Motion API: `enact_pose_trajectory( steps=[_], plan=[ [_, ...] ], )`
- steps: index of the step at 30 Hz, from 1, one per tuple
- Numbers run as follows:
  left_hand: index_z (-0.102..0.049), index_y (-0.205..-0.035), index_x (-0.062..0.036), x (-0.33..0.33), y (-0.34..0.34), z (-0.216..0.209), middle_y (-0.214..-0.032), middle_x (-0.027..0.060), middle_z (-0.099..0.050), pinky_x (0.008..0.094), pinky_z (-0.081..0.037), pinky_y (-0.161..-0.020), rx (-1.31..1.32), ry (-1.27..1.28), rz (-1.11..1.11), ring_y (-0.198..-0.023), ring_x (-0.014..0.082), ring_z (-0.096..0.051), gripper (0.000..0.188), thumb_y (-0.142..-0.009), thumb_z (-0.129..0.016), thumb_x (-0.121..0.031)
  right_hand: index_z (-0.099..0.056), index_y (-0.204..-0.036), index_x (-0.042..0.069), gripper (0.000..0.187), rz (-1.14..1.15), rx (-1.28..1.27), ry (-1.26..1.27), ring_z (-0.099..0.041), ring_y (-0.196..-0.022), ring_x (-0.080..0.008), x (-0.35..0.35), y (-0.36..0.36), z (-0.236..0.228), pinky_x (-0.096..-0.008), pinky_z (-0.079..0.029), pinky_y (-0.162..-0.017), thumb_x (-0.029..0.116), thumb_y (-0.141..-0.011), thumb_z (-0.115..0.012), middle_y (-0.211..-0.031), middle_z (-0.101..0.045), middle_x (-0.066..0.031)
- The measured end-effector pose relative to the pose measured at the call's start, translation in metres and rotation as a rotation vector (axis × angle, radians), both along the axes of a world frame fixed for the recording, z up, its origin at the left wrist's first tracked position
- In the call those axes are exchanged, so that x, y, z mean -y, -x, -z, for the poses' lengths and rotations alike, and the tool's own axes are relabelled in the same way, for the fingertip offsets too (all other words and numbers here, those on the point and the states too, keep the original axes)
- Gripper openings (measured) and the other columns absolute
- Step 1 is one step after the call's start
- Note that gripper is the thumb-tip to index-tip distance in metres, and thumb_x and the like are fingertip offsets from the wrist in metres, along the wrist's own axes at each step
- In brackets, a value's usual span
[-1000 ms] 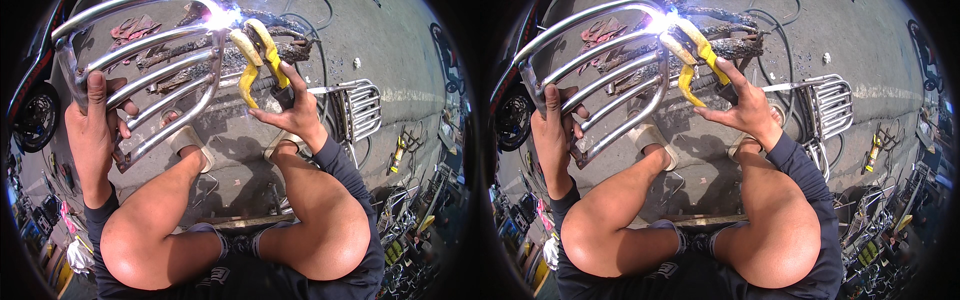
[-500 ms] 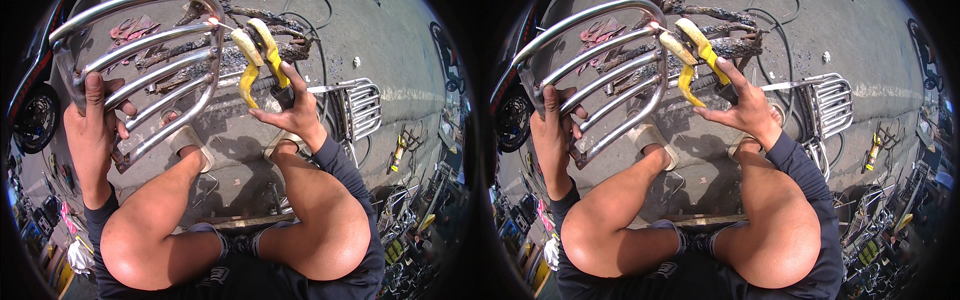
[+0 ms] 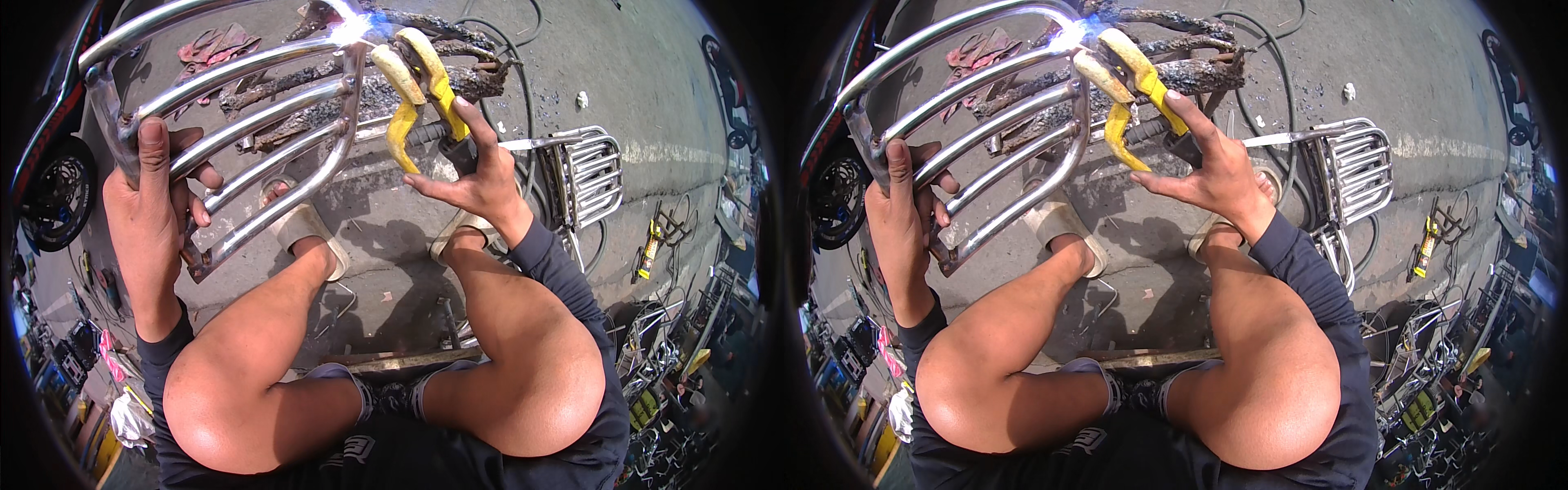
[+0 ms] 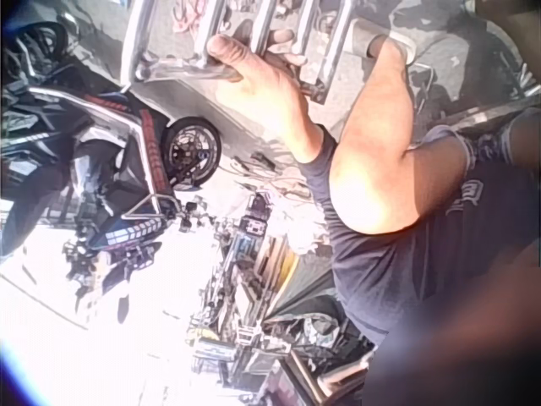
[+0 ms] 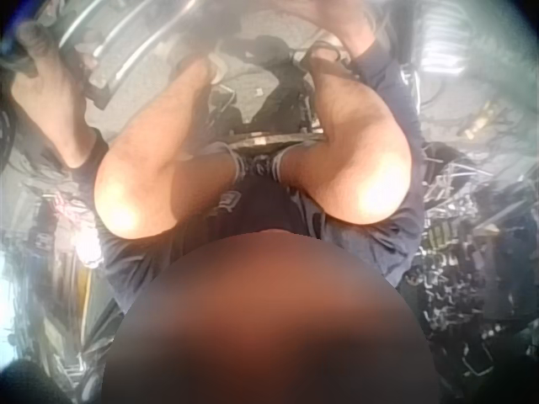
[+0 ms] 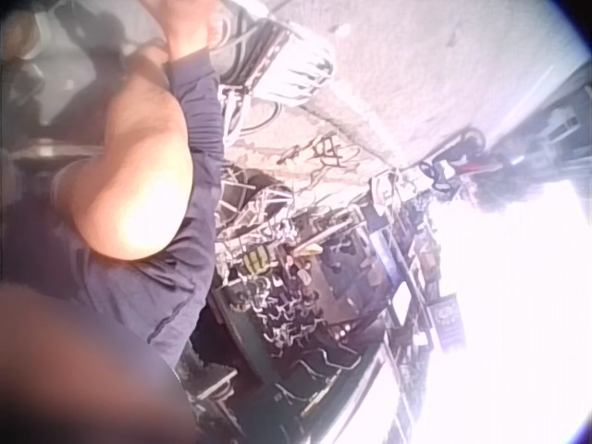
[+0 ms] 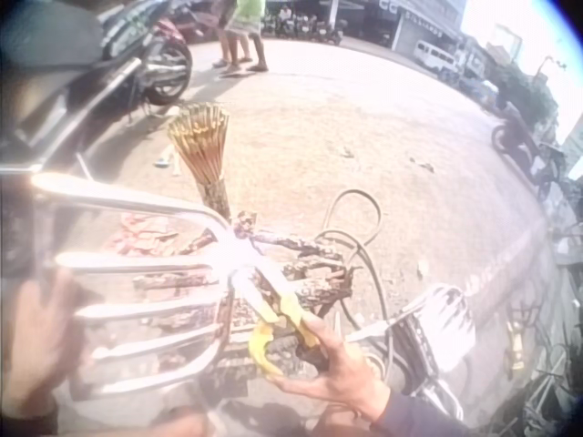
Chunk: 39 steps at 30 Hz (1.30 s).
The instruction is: The person sits on the floor and welds a chrome motorcycle sissy bar using a handheld welding torch. They repeatedly position the bar, weld joints, and use a metal file to smooth the welds. The person handles the sissy bar and welding torch throughout the process.
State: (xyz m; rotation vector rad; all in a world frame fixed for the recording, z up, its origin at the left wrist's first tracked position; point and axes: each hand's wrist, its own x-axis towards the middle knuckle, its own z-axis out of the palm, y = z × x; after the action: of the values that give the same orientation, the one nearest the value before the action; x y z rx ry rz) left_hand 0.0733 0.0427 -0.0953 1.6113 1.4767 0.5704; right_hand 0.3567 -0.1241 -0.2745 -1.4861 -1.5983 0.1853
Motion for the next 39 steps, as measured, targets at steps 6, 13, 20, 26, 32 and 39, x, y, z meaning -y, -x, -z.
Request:
enact_pose_trajectory(
  steps=[6, 13, 20, 26, 32, 39],
  plan=[
    [-0.07, -0.104, 0.0104, 0.0001, 0.0005, 0.0006, -0.067, 0.0127, -0.068, 0.0202, -0.038, -0.042, -0.003, -0.013, 0.006, -0.042, 0.0071, -0.05, 0.07, -0.102, -0.058, -0.059, -0.031, -0.154, 0.004, 0.117, -0.054, 0.01, 0.046, -0.07, -0.117, -0.0337, 0.002, -0.0018, -0.0022, -0.0397, -0.06, -0.097, 0.036, -0.065, -0.1, -0.134, -0.063, -0.027],
    [-0.071, -0.105, 0.0098, -0.0004, 0.0014, 0.0011, -0.067, 0.0113, -0.069, 0.0194, -0.038, -0.043, 0.044, -0.004, 0.025, -0.043, 0.0064, -0.052, 0.07, -0.102, -0.057, -0.059, -0.03, -0.155, 0.004, 0.119, -0.041, -0.029, -0.009, -0.069, -0.118, -0.0318, 0.0013, -0.0003, 0.0004, -0.0395, -0.058, -0.098, 0.034, -0.064, -0.101, -0.133, -0.063, -0.0265],
    [-0.071, -0.106, 0.0092, -0.0013, 0.0015, 0.0011, -0.068, 0.0104, -0.069, 0.0193, -0.038, -0.043, -0.003, -0.001, 0.009, -0.044, 0.0063, -0.053, 0.069, -0.103, -0.056, -0.058, -0.03, -0.155, 0.004, 0.12, -0.048, -0.053, 0.032, -0.066, -0.124, -0.0316, 0.004, -0.0011, 0.0009, -0.0395, -0.055, -0.103, 0.03, -0.063, -0.102, -0.136, -0.062, -0.0269],
    [-0.07, -0.106, 0.0099, -0.0006, 0.0014, 0.0009, -0.068, 0.0113, -0.069, 0.0196, -0.037, -0.043, 0.014, -0.011, 0.023, -0.044, 0.0064, -0.052, 0.068, -0.104, -0.055, -0.056, -0.031, -0.155, 0.003, 0.118, -0.054, -0.019, 0.032, -0.067, -0.121, -0.033, 0.0023, -0.0012, -0.0012, -0.04, -0.055, -0.103, 0.032, -0.064, -0.101, -0.135, -0.062, -0.0275],
    [-0.07, -0.106, 0.0102, -0.0005, 0.0015, 0.003, -0.068, 0.0118, -0.068, 0.0196, -0.037, -0.042, 0.029, -0.014, 0.012, -0.042, 0.0062, -0.05, 0.067, -0.105, -0.055, -0.055, -0.032, -0.154, 0.004, 0.117, -0.044, 0.023, 0.028, -0.068, -0.121, -0.0335, 0.0008, -0.002, -0.0007, -0.0398, -0.057, -0.101, 0.033, -0.065, -0.101, -0.137, -0.061, -0.0272],
    [-0.071, -0.106, 0.01, -0.0001, 0.0017, 0.0019, -0.068, 0.0117, -0.069, 0.0194, -0.036, -0.042, 0.016, -0.03, 0.017, -0.042, 0.006, -0.049, 0.068, -0.105, -0.055, -0.056, -0.031, -0.154, 0.005, 0.117, -0.065, 0.005, 0.046, -0.068, -0.121, -0.034, -0.0008, -0.0003, -0.0004, -0.0409, -0.058, -0.102, 0.035, -0.065, -0.1, -0.138, -0.061, -0.0268]
  ],
)
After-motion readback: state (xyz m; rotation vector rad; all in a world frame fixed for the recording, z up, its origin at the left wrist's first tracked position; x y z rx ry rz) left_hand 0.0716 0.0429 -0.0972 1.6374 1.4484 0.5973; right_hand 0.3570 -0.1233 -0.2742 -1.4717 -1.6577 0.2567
